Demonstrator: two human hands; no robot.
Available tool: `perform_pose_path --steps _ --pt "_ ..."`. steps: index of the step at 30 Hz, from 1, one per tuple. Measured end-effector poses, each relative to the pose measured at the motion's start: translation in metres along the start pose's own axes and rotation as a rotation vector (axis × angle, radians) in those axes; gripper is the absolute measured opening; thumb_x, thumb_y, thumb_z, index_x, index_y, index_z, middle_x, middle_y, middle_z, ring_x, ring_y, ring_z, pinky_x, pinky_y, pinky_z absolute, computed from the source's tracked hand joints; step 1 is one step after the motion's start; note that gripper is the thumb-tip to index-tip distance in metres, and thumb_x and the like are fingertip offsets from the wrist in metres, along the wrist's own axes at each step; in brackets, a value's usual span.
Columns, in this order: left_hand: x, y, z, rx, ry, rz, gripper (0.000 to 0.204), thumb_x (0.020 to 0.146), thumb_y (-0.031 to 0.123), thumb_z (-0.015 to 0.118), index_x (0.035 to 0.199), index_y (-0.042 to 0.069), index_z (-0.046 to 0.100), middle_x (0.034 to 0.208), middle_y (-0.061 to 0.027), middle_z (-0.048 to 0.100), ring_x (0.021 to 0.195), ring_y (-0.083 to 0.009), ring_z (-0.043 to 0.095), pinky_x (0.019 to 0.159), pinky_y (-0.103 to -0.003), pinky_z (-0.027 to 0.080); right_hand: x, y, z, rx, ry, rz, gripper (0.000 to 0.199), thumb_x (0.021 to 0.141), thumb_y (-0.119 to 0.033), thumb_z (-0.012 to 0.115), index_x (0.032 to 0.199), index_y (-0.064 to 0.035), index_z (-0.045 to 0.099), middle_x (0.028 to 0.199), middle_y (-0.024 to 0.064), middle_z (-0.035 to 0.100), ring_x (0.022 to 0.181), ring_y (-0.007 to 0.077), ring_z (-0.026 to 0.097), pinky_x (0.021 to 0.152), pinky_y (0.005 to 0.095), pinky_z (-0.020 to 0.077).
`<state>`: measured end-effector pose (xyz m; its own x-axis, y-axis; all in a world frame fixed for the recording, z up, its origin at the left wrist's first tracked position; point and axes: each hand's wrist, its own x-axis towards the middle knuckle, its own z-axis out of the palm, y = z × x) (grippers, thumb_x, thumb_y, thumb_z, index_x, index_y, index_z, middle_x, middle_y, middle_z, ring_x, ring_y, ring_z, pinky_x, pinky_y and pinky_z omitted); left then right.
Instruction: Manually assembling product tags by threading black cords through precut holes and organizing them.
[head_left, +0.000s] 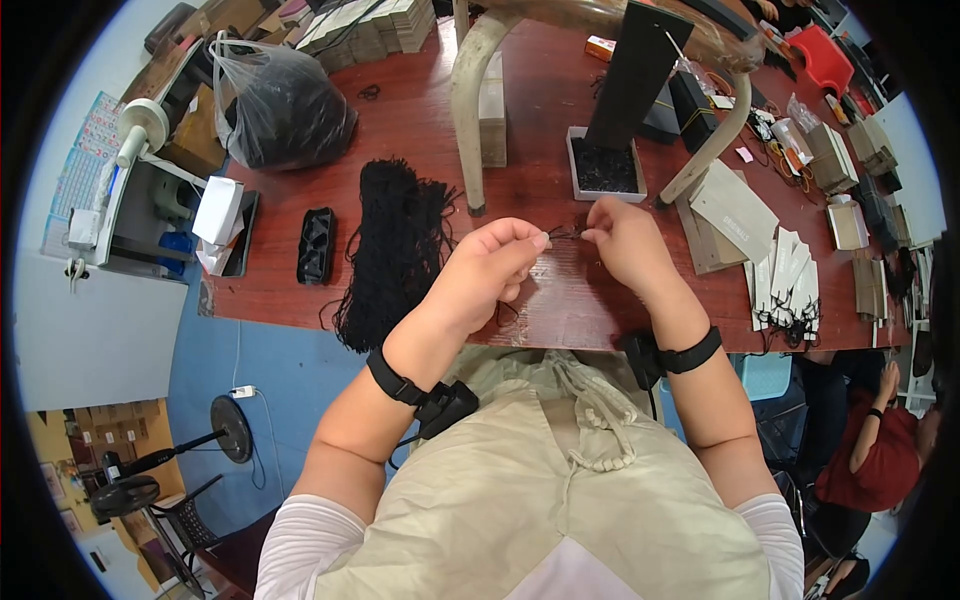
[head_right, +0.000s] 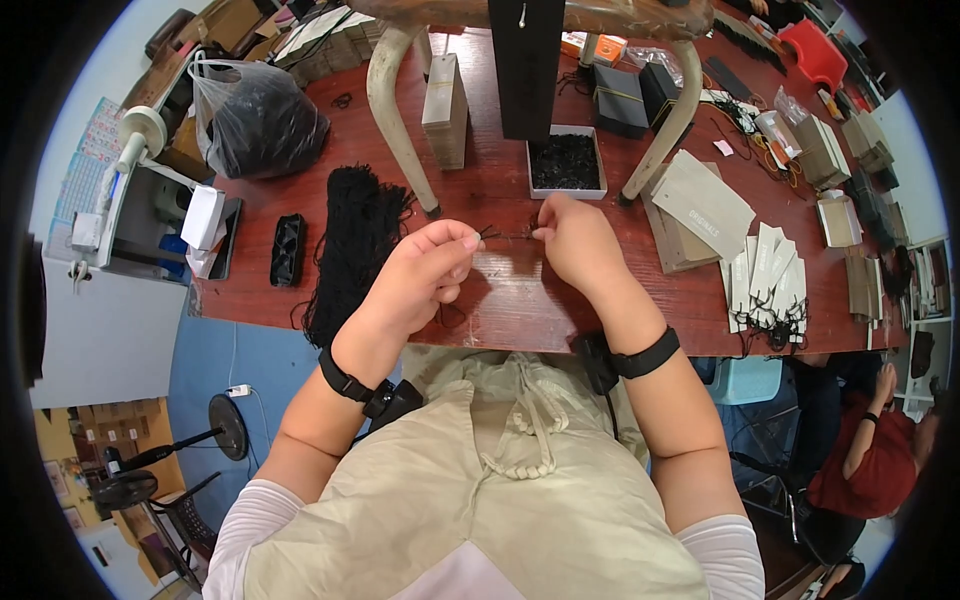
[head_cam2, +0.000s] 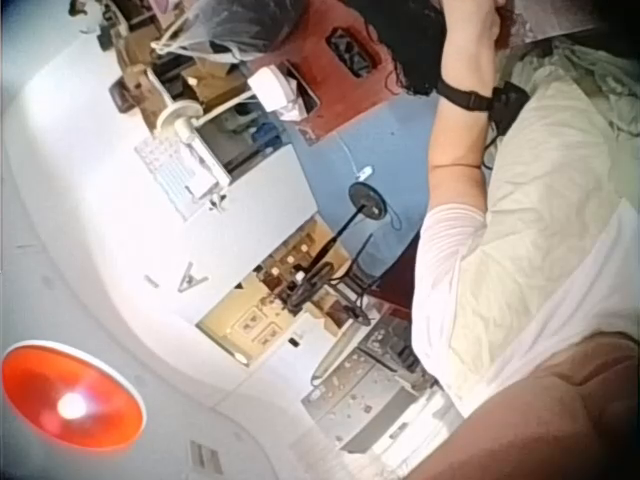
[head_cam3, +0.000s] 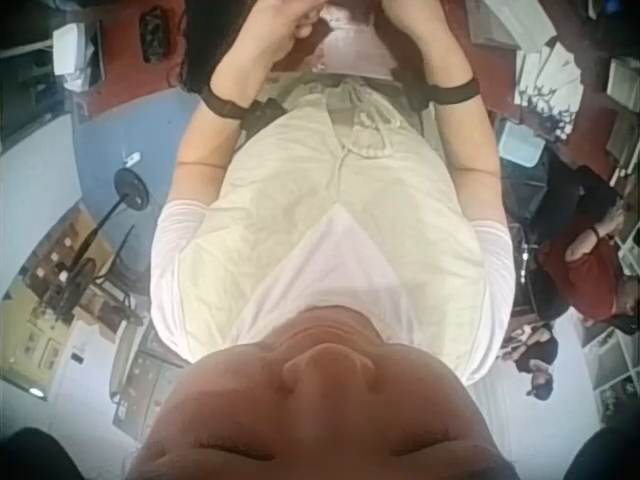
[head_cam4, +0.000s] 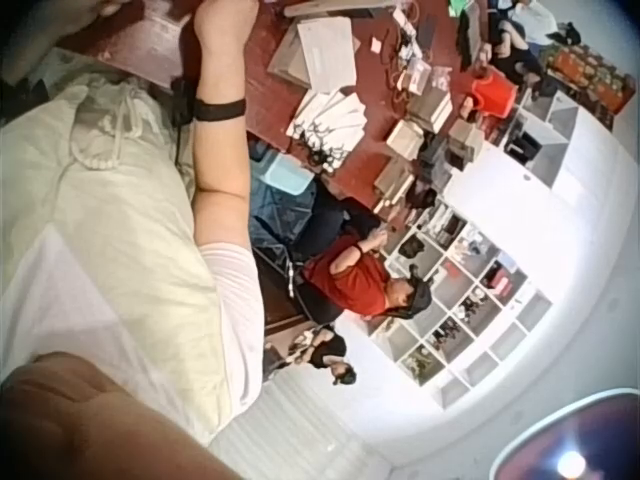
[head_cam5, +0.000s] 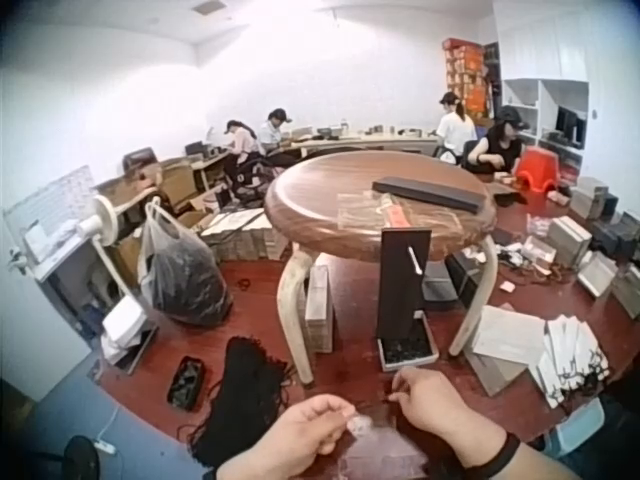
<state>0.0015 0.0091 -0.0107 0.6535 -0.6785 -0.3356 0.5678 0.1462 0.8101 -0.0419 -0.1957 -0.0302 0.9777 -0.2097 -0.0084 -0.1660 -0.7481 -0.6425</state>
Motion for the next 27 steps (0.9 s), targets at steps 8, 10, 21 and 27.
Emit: perform_pose_path --steps 8,10,21,27 --pt "0.002 -0.004 0.001 0.003 -0.019 0.0 0.006 0.09 0.017 0.06 0.091 0.012 0.058 0.067 0.0075 0.045 0.054 -0.0013 0.03 0.046 -0.018 0.021 -0.003 -0.003 -0.014 0.658 0.007 0.108 0.008 0.08 -0.007 0.066 0.086 -0.0021 0.065 0.072 0.0058 0.064 0.061 0.0109 0.059 0.058 0.0252 0.0467" --pt "0.003 -0.004 0.003 0.015 -0.006 -0.004 0.006 0.09 0.017 0.06 0.092 0.012 0.058 0.067 0.0075 0.045 0.054 -0.0013 0.03 0.047 -0.018 0.021 0.0 0.008 -0.008 0.575 0.015 0.105 0.007 0.08 -0.007 0.066 0.085 -0.0018 0.065 0.072 0.0063 0.064 0.061 0.0114 0.059 0.059 0.0254 0.0468" --pt "0.004 -0.008 0.002 0.016 0.0 -0.008 0.006 0.091 0.017 0.06 0.092 0.011 0.057 0.068 0.0072 0.045 0.053 -0.0008 0.03 0.046 -0.018 0.02 -0.01 0.003 -0.021 0.798 -0.019 0.15 0.009 0.082 -0.008 0.066 0.086 -0.0004 0.064 0.077 0.0065 0.065 0.064 0.0114 0.06 0.057 0.0226 0.0464" --pt "0.004 -0.009 0.003 -0.006 -0.039 0.0 0.006 0.091 0.016 0.06 0.093 0.012 0.057 0.069 0.0075 0.045 0.055 -0.0009 0.031 0.046 -0.017 0.021 -0.021 -0.007 -0.022 1.39 -0.373 0.177 0.009 0.084 -0.007 0.065 0.091 -0.0036 0.061 0.081 0.0076 0.066 0.063 0.0107 0.059 0.055 0.021 0.0457"
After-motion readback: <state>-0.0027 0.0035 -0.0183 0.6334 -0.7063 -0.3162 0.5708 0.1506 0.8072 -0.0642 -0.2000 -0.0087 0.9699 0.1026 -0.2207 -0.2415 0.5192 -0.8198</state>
